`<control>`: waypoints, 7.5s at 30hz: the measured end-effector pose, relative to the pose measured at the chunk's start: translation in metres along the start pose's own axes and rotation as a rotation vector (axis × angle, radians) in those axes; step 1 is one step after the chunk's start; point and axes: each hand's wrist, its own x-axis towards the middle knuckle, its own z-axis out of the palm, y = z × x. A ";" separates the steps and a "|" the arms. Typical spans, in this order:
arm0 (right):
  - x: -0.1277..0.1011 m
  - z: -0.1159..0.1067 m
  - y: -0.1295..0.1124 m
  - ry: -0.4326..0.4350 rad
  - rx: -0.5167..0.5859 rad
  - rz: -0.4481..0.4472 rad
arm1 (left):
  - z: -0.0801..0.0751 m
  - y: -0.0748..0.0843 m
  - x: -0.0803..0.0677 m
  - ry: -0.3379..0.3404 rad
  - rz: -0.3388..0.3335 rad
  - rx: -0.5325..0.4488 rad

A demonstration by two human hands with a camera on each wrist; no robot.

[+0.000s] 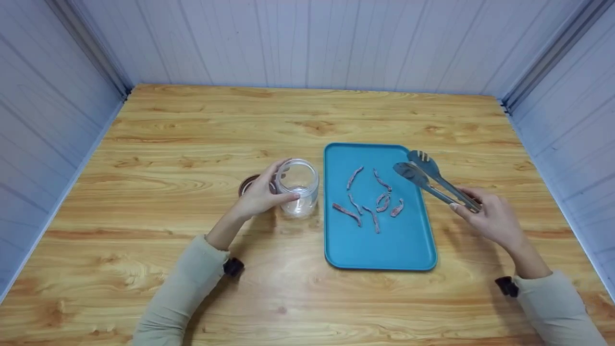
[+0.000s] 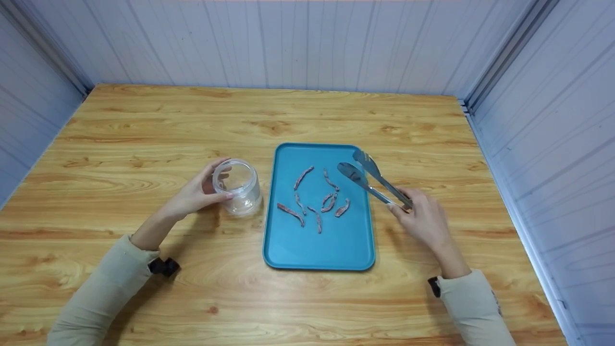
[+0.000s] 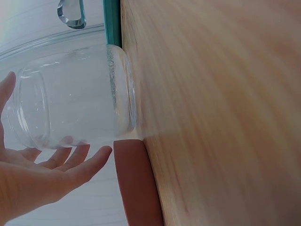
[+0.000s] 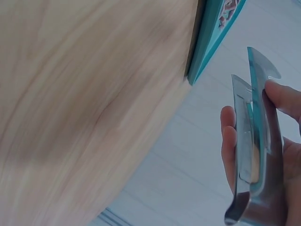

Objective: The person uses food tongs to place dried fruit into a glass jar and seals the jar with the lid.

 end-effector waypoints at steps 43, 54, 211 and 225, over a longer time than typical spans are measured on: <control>0.020 0.041 -0.018 -0.162 0.009 0.086 | 0.001 -0.015 0.006 0.014 0.035 -0.039; 0.022 0.041 -0.018 -0.122 0.002 0.055 | 0.001 -0.034 0.011 0.014 0.029 -0.018; 0.083 0.028 0.001 -0.328 0.010 -0.043 | 0.000 -0.002 0.001 0.003 0.026 -0.019; 0.087 0.034 0.006 -0.375 0.002 -0.056 | 0.001 -0.023 0.008 0.014 0.049 -0.012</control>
